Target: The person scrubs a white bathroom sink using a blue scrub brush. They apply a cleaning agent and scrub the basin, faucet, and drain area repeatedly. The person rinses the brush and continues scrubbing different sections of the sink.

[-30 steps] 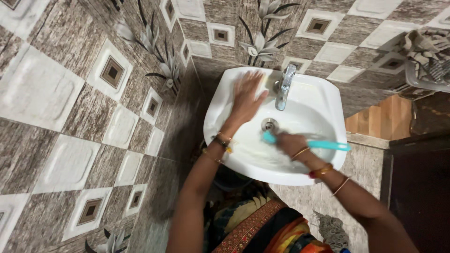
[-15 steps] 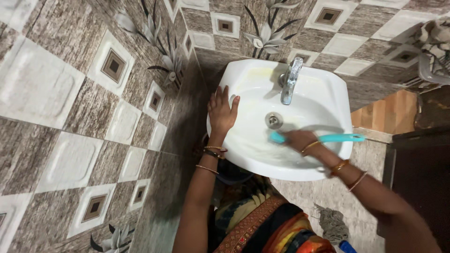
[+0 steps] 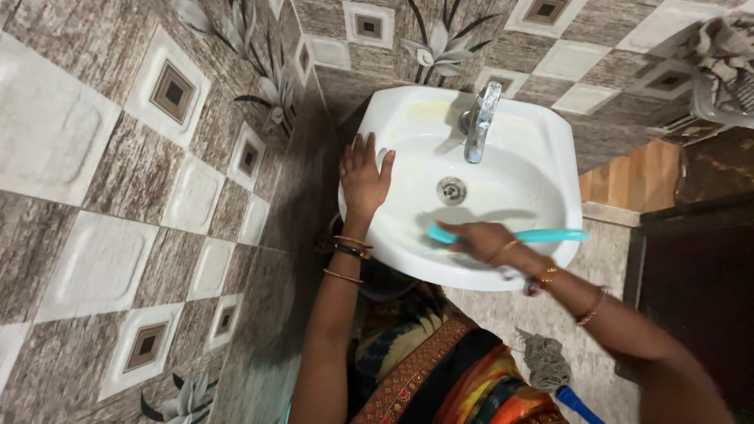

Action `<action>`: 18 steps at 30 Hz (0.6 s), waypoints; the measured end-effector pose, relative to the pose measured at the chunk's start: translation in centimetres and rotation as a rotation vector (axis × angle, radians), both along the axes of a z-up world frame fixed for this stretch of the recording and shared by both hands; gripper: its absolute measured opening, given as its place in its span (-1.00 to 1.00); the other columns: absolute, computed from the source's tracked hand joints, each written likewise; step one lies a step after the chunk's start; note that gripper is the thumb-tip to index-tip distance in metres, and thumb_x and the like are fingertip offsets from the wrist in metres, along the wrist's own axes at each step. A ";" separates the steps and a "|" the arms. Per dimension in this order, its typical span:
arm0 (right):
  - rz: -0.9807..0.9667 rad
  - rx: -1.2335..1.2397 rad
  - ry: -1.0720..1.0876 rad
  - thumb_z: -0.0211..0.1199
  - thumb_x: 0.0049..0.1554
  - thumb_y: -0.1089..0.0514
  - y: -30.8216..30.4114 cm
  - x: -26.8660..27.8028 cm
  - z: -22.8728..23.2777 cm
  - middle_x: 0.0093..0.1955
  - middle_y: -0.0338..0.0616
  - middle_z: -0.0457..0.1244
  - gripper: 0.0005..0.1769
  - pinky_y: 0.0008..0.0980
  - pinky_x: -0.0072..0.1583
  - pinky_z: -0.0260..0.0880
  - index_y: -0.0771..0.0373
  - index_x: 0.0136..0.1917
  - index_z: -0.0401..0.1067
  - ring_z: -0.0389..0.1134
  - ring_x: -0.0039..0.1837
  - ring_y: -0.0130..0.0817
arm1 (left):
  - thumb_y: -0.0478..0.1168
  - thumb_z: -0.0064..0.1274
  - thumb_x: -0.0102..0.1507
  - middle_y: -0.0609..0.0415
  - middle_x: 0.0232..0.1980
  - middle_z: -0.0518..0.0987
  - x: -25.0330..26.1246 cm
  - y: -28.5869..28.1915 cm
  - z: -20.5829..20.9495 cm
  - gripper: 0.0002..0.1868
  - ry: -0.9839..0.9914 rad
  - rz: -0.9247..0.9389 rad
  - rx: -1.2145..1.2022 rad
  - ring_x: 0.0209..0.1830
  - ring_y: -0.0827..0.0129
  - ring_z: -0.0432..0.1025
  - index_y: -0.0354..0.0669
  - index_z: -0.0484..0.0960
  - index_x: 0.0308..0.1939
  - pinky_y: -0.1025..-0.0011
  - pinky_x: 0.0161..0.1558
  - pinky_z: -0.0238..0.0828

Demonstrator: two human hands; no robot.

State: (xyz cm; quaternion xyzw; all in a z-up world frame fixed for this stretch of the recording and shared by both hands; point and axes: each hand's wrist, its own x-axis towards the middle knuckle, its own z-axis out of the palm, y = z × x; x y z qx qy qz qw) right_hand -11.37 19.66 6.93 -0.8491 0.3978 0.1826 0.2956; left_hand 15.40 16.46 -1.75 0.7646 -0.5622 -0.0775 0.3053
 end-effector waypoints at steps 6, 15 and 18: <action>-0.002 -0.476 0.254 -0.01 0.32 -0.15 -5.0 -5.6 -1.5 -0.18 -0.09 0.43 -0.48 -0.23 -0.25 0.45 -0.06 0.50 0.20 0.44 -0.26 -0.24 | 0.30 -0.26 0.41 -0.16 0.59 0.21 0.1 0.1 0.4 -0.28 0.031 -0.004 -0.008 0.57 -0.21 0.07 0.01 0.27 0.52 -0.18 0.47 -0.07; 0.102 -0.085 -0.205 0.10 0.20 -0.33 0.3 1.6 -2.1 0.19 -0.03 0.41 -0.24 -0.20 0.05 0.47 -0.24 0.61 0.09 0.49 0.02 -0.10 | -0.42 -0.16 0.30 -0.22 0.58 0.21 0.3 0.4 -1.0 -0.32 -0.226 -0.079 -0.111 0.61 0.07 0.13 -0.40 0.17 0.54 0.19 0.58 -0.02; 0.012 -0.062 0.146 -0.06 0.23 -0.52 -1.2 -3.5 1.2 0.25 0.00 0.35 -0.28 -0.22 0.07 0.45 -0.21 0.52 0.15 0.38 0.21 -0.07 | -0.47 -0.18 0.27 -0.27 0.57 0.20 0.2 0.6 -0.5 -0.30 -0.191 -0.094 -0.092 0.59 0.02 0.10 -0.40 0.14 0.53 0.16 0.56 -0.05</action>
